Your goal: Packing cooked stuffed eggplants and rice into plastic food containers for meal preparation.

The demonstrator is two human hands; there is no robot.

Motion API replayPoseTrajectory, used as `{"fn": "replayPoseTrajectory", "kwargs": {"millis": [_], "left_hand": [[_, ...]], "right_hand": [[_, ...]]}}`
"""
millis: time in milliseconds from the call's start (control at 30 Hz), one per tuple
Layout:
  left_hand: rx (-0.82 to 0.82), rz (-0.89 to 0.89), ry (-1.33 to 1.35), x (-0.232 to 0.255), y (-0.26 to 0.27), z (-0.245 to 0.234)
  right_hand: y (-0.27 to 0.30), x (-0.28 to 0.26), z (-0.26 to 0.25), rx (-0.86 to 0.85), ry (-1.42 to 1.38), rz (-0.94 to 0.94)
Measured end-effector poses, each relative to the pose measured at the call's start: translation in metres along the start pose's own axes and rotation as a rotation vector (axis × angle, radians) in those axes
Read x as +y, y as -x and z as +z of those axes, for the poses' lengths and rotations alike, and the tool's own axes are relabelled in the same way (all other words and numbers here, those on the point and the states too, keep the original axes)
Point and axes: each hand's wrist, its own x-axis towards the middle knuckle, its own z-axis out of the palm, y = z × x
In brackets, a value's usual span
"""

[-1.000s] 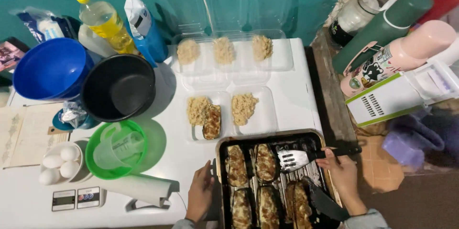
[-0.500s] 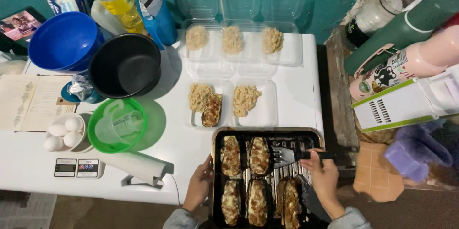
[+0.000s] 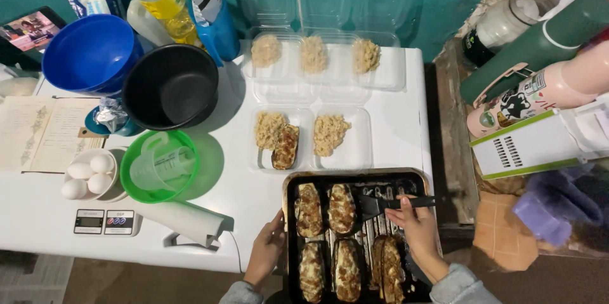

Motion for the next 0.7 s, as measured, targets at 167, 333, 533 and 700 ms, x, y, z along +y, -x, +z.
{"fn": "replayPoseTrajectory", "kwargs": {"millis": [167, 333, 533, 700], "left_hand": [[-0.015, -0.006, -0.076, 0.007, 0.004, -0.001], [-0.038, -0.019, -0.005, 0.002, 0.002, -0.004], [-0.074, -0.048, 0.099, -0.008, -0.006, -0.007], [-0.071, -0.108, 0.142, 0.004, -0.002, -0.004]], "right_hand": [[-0.003, -0.004, 0.014, -0.015, 0.002, 0.149], [-0.016, 0.012, 0.01, -0.048, -0.076, 0.287], [-0.025, 0.016, -0.004, -0.088, -0.137, 0.298], [-0.021, 0.013, 0.001, -0.084, -0.119, 0.276]]}}
